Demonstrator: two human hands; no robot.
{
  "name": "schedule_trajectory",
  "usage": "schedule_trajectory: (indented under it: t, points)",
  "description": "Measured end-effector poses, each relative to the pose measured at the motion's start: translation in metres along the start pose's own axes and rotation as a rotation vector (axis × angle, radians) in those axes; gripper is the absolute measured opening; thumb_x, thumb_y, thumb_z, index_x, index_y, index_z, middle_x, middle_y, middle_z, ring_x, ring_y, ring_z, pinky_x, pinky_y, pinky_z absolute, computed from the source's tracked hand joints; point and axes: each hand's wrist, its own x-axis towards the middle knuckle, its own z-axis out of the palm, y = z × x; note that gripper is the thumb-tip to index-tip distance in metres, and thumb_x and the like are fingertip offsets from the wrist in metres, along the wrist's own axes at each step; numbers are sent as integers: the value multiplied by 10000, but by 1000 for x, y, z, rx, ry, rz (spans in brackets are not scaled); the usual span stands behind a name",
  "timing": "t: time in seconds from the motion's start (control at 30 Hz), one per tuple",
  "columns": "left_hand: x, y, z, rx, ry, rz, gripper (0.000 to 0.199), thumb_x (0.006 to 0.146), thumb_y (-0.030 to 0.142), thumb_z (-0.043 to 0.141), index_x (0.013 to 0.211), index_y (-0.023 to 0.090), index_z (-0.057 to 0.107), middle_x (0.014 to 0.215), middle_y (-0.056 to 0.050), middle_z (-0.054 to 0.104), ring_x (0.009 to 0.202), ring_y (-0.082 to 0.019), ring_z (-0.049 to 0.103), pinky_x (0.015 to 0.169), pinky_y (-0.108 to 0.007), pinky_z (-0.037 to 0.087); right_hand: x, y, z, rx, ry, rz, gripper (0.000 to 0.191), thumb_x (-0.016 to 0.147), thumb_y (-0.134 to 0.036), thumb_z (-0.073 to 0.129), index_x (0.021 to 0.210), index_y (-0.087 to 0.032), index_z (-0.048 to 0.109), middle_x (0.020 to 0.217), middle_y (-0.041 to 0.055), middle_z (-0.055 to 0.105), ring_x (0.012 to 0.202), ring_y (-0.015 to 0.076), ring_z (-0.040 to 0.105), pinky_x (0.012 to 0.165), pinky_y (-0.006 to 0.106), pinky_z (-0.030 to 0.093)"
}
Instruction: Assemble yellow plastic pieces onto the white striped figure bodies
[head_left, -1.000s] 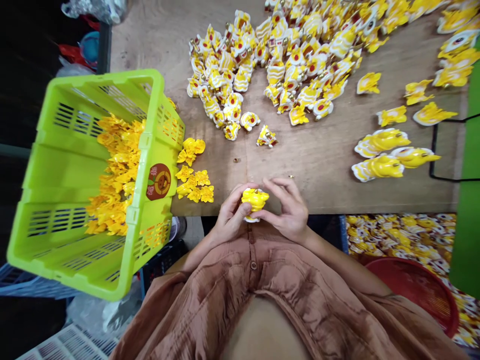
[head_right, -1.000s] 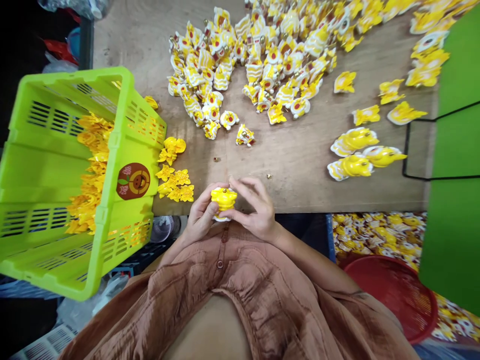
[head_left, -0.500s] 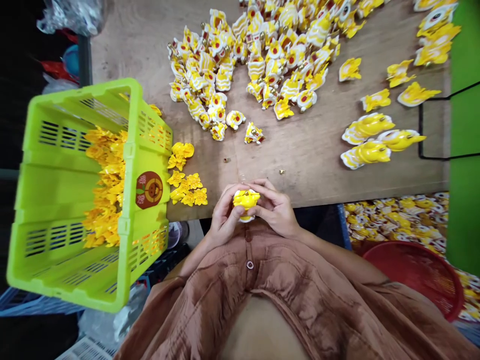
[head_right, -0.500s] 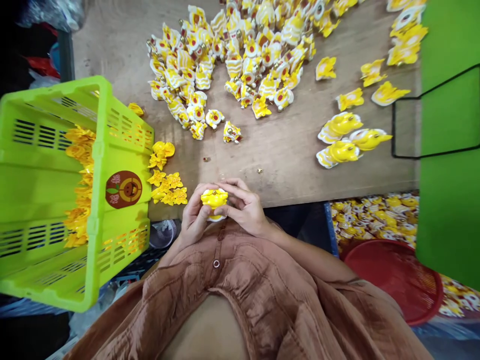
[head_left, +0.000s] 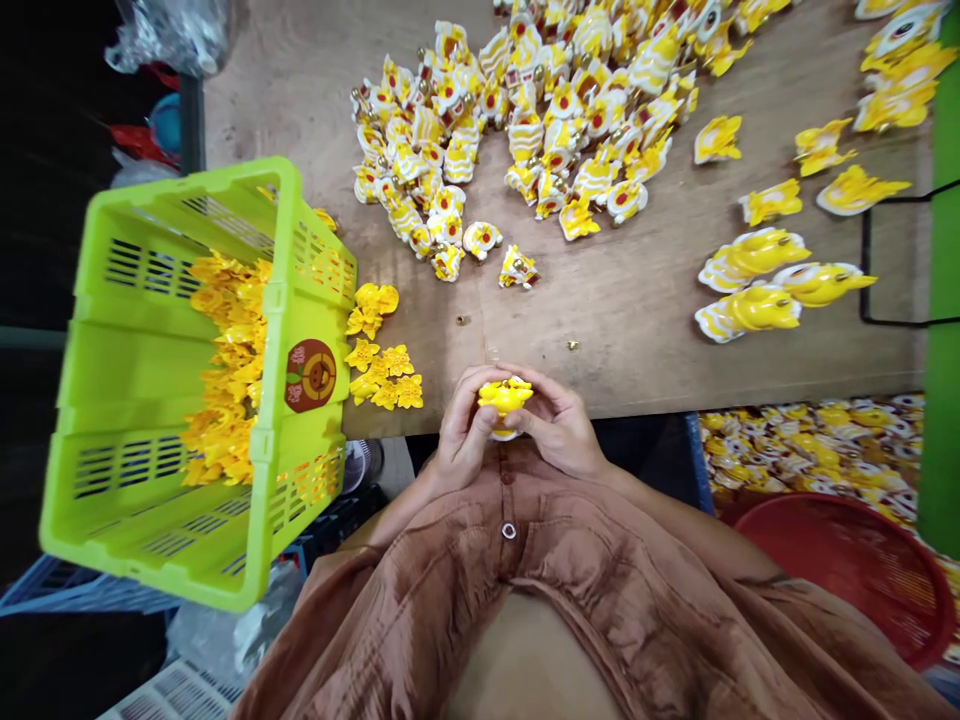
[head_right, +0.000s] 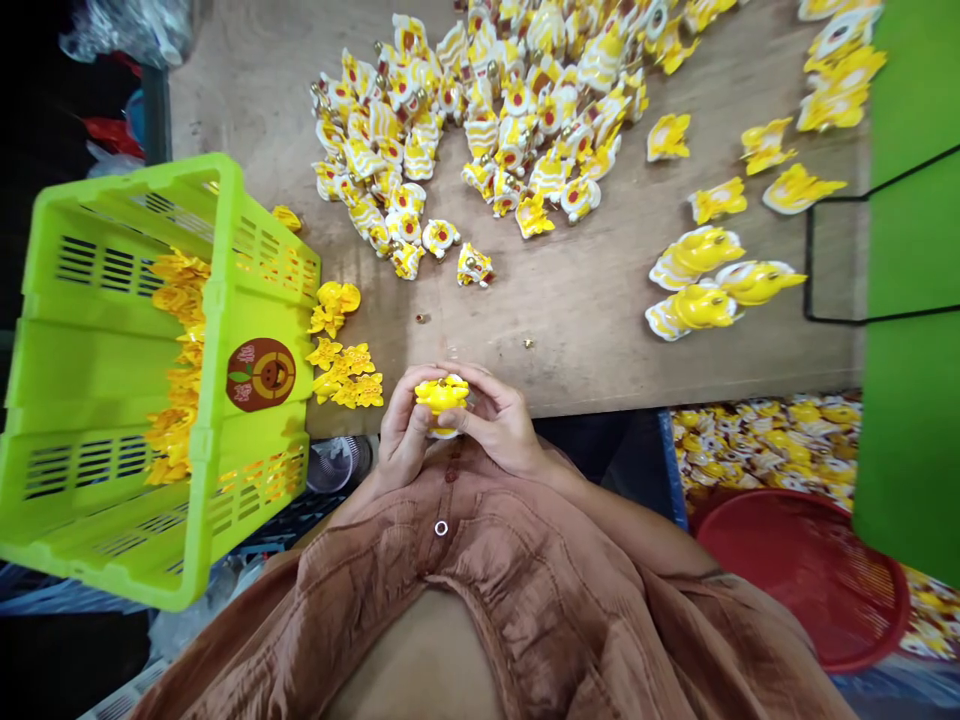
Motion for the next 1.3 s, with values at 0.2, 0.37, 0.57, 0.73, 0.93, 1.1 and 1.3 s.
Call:
schedule_trajectory:
  t: [0.2, 0.37, 0.57, 0.73, 0.93, 1.1, 1.3]
  points:
    - [-1, 0, -2, 19, 10, -13, 354, 1100, 469, 502, 1314, 224, 642, 1244, -110, 664, 1178, -254, 633, 1040, -404, 507, -1, -7, -1, -116, -10, -19, 604, 856, -594, 854, 1357, -274, 746, 1363, 103, 707, 1228, 222, 700, 1063, 362, 608]
    - [-4, 2, 0, -5, -7, -91, 394, 1110, 454, 469, 1422, 242, 584, 1325, -119, 638, 1223, -264, 614, 1077, -425, 498, 1, -13, -8, -230, -50, -101, 595, 901, -576, 817, 1402, -268, 723, 1332, 106, 695, 1241, 220, 700, 1054, 351, 620]
    - [0, 1, 0, 18, -19, 18, 351, 1118, 432, 459, 1373, 231, 593, 1276, -116, 647, 1175, -247, 626, 1032, -398, 510, -1, -16, -6, -295, -53, -151, 532, 973, -542, 748, 1422, -262, 705, 1269, 88, 691, 1177, 190, 710, 1009, 309, 627]
    - [0, -1, 2, 33, -13, 55, 351, 1109, 451, 469, 1347, 223, 591, 1242, -114, 647, 1155, -249, 625, 1017, -401, 514, -3, -18, -5, -356, -62, -164, 512, 1010, -556, 688, 1434, -269, 697, 1275, 91, 691, 1157, 188, 710, 996, 316, 625]
    - [-7, -4, 8, -108, 28, -138, 354, 1116, 429, 477, 1416, 253, 547, 1234, -83, 611, 1076, -200, 615, 957, -324, 517, -2, -26, -20, -744, 68, -524, 652, 904, -432, 850, 1509, -306, 643, 1335, 113, 665, 1223, 271, 681, 1066, 444, 610]
    - [-6, -5, 5, -75, -53, -110, 412, 1116, 454, 483, 1475, 255, 515, 1285, -84, 587, 1131, -207, 581, 1009, -329, 488, 3, -37, -26, -877, -22, -775, 585, 916, -260, 836, 1472, -329, 670, 1176, 88, 707, 1129, 267, 681, 981, 483, 622]
    - [-6, -5, 3, -19, -94, -71, 454, 1112, 483, 480, 1496, 241, 491, 1337, -99, 563, 1195, -229, 566, 1059, -352, 474, 2, -41, -25, -906, -21, -801, 549, 923, -265, 828, 1449, -296, 672, 1170, 99, 702, 1117, 273, 679, 940, 475, 623]
